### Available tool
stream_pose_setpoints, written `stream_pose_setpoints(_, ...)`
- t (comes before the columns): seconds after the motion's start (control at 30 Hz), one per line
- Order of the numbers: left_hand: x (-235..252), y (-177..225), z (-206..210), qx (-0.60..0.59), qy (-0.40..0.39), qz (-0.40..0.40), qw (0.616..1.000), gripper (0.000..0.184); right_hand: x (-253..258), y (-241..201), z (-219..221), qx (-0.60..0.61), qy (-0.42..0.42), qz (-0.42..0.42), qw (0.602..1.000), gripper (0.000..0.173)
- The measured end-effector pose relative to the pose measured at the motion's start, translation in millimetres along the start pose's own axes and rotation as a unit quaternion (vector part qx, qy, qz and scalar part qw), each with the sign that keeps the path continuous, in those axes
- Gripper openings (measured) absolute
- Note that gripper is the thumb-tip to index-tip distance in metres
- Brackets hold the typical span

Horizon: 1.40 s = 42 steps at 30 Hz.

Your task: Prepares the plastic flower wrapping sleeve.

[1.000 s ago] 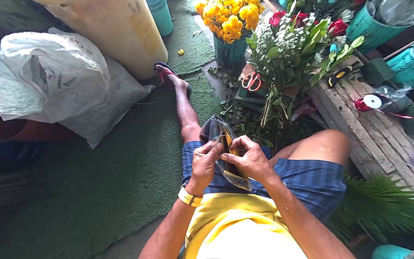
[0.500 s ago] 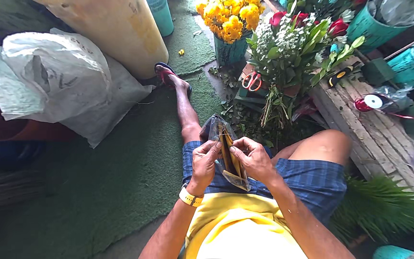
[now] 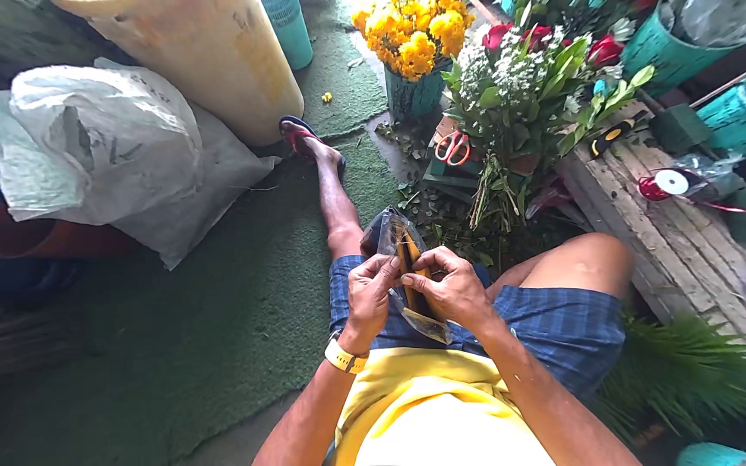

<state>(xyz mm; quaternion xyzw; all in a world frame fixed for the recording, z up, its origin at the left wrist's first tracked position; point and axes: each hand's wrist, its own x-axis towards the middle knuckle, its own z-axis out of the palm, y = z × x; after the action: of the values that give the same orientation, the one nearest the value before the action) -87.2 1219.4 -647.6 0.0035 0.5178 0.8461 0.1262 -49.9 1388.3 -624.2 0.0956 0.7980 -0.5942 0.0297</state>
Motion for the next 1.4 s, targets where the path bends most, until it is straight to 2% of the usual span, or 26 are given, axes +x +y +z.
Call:
stream_pose_setpoints(0.13, 0, 1, 0, -0.003, 0.003, -0.007, 1.0, 0.012, 4, 5, -4, 0.083, -0.032, -0.011, 0.996, 0.023)
stream_pose_setpoints(0.3, 0, 1, 0, 0.003, 0.005, -0.003, 1.0, 0.012, 4, 3, -5, 0.072, -0.037, -0.008, 0.997, 0.016)
stream_pose_setpoints(0.4, 1, 1, 0, 0.006, 0.009, -0.001, 1.0, 0.012, 4, 2, -3, 0.048, -0.025, -0.01, 0.998, 0.017)
stream_pose_setpoints(0.5, 1, 2, 1, 0.003, 0.011, 0.002, 1.0, 0.011, 1, -2, -1, 0.014, -0.013, -0.005, 1.0, 0.03)
stream_pose_setpoints(0.57, 1, 2, 1, 0.005, 0.01, 0.0, 1.0, 0.011, 2, -2, -1, 0.012, -0.01, 0.008, 1.0, 0.032)
stream_pose_setpoints(0.77, 0, 1, -1, 0.005, 0.003, -0.005, 1.0, 0.011, 4, 4, -6, 0.083, -0.036, 0.014, 0.996, 0.024)
stream_pose_setpoints(0.93, 0, 0, 0, 0.012, 0.002, 0.006, 1.0, 0.011, 2, 3, -6, 0.093, -0.032, 0.012, 0.995, 0.015)
stream_pose_setpoints(1.07, -2, 3, 7, 0.11, -0.006, 0.019, 0.994, 0.015, -2, -2, 2, 0.001, -0.016, 0.019, 1.0, 0.015)
stream_pose_setpoints(1.17, -2, 5, 10, 0.193, -0.002, 0.028, 0.981, 0.01, -9, -3, 11, -0.087, 0.03, -0.026, 0.995, 0.019)
stream_pose_setpoints(1.3, -3, 5, 11, 0.185, -0.001, 0.034, 0.982, 0.01, -14, -2, 20, -0.224, 0.108, -0.087, 0.965, 0.024)
stream_pose_setpoints(1.4, -3, 4, 13, 0.205, 0.002, 0.024, 0.978, 0.011, -13, 4, 23, -0.274, 0.154, -0.105, 0.943, 0.023)
